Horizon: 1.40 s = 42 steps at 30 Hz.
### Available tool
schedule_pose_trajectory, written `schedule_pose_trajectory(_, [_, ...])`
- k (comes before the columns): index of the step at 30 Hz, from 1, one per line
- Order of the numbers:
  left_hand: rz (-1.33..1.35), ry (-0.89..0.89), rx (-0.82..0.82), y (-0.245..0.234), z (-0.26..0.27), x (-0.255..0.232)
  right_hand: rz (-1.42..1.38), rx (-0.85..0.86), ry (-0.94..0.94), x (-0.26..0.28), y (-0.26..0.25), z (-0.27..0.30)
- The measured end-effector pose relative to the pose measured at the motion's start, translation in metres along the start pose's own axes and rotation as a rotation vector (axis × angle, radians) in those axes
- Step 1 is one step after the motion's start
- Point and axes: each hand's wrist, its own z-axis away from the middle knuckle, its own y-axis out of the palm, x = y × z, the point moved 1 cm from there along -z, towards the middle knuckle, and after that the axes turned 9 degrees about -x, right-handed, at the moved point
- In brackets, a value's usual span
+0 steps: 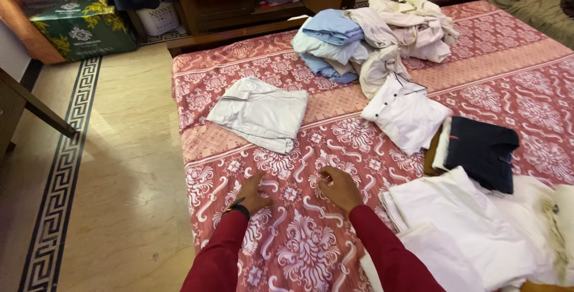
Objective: The person folds white garments by hand on a bed, smoothing the fabric, aligning edges, and stacking the folded items with other laundry.
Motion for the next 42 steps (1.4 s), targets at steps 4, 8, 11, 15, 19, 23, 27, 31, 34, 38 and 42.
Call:
schedule_pose_trajectory(4, [0.419,-0.277,0.063,-0.014,-0.017,0.016,-0.146,0.015,0.104,0.001,0.063,-0.058])
schedule_pose_trajectory(8, [0.738,-0.380,0.005,-0.016,-0.007,0.026,-0.351,-0.044,0.587,0.015,0.100,-0.107])
schedule_pose_trajectory(11, [0.800,-0.368,-0.009,-0.012,-0.006,0.032,-0.611,-0.123,0.772,0.031,0.119,-0.131])
schedule_pose_trajectory(15, [0.765,-0.381,-0.003,0.002,-0.016,0.048,-0.675,-0.147,0.911,0.031,0.148,-0.159])
schedule_pose_trajectory(19, [0.732,-0.375,-0.026,0.016,-0.025,0.058,-1.095,-0.079,0.862,0.021,0.165,-0.172])
schedule_pose_trajectory(23, [0.878,-0.418,-0.041,-0.001,-0.016,0.027,-1.291,-0.008,0.846,0.058,0.131,-0.137])
schedule_pose_trajectory(27, [1.438,-0.571,-0.206,-0.025,0.008,-0.023,-1.151,0.051,0.898,0.089,0.072,-0.053])
schedule_pose_trajectory(31, [1.804,-0.226,-0.263,-0.020,0.046,-0.051,-0.906,0.204,0.948,0.074,0.039,0.036])
schedule_pose_trajectory(34, [1.781,-0.291,-0.463,-0.007,0.072,-0.049,-1.031,0.204,0.780,0.055,0.035,0.089])
schedule_pose_trajectory(38, [1.659,-0.331,-0.561,0.005,0.109,-0.040,-1.108,0.208,0.865,0.031,0.037,0.153])
schedule_pose_trajectory(42, [1.648,-0.356,-0.491,-0.001,0.143,-0.042,-1.343,0.155,1.012,0.012,0.033,0.191])
